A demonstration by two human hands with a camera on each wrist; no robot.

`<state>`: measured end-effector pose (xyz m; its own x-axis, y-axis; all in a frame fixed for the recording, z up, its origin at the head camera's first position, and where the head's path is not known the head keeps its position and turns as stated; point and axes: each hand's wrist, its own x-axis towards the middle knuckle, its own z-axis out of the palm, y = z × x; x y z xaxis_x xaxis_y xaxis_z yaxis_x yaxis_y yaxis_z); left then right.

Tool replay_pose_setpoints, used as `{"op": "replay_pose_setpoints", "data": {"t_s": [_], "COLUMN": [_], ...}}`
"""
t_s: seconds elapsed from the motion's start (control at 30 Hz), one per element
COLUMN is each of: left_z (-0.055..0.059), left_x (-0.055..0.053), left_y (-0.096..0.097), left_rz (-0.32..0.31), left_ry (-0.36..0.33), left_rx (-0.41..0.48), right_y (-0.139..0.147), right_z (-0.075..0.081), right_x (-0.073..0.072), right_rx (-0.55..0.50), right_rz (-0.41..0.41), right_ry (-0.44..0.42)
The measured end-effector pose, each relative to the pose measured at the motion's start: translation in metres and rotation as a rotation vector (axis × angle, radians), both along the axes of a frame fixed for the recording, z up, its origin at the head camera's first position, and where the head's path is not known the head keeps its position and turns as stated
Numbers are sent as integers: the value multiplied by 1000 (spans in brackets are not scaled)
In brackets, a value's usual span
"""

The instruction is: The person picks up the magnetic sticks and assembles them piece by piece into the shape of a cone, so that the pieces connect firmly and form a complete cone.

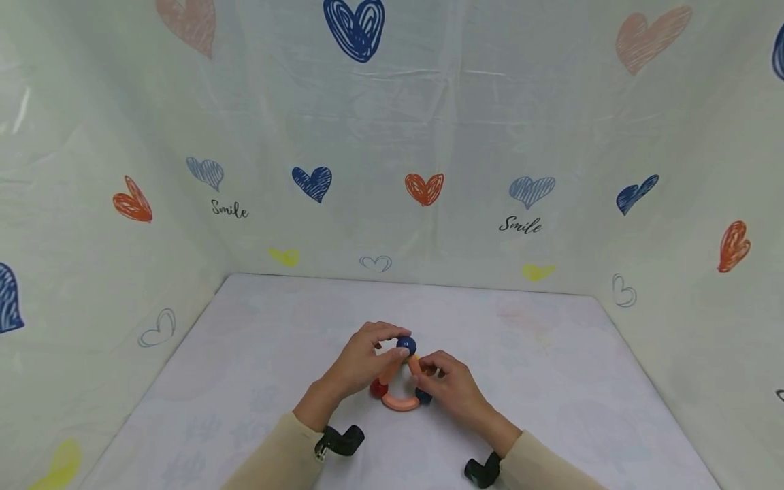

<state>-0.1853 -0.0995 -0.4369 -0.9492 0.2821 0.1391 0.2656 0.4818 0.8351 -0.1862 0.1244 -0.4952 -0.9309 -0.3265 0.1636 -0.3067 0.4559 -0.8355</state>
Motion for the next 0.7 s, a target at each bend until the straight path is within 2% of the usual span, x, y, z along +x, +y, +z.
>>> {"op": "replay_pose_setpoints", "data": {"t_s": [0.13,0.23,0.37,0.47,0.6,0.7], "left_z": [-6,-16,-32,-40,-47,-51], "left_x": [2,6,12,17,20,19], "left_y": [-3,-7,-15,-19,-20,-17], "left_rz": [1,19,49,55,28,6], "left_ry": [18,27,22,-2,-33,-37], "left_rx": [-21,-71,-136,-197,-270,-271], "right_y": [0,2,8,14,19,20], "right_z": [-1,-4,-10,-12,-10,-9], "right_x": [1,1,1,0,-6,-14], "right_rx": [40,84,160,225,280,294], "right_rz": [-9,-3,53,90,53,0], "right_ry": [18,21,45,74,75,68]}}
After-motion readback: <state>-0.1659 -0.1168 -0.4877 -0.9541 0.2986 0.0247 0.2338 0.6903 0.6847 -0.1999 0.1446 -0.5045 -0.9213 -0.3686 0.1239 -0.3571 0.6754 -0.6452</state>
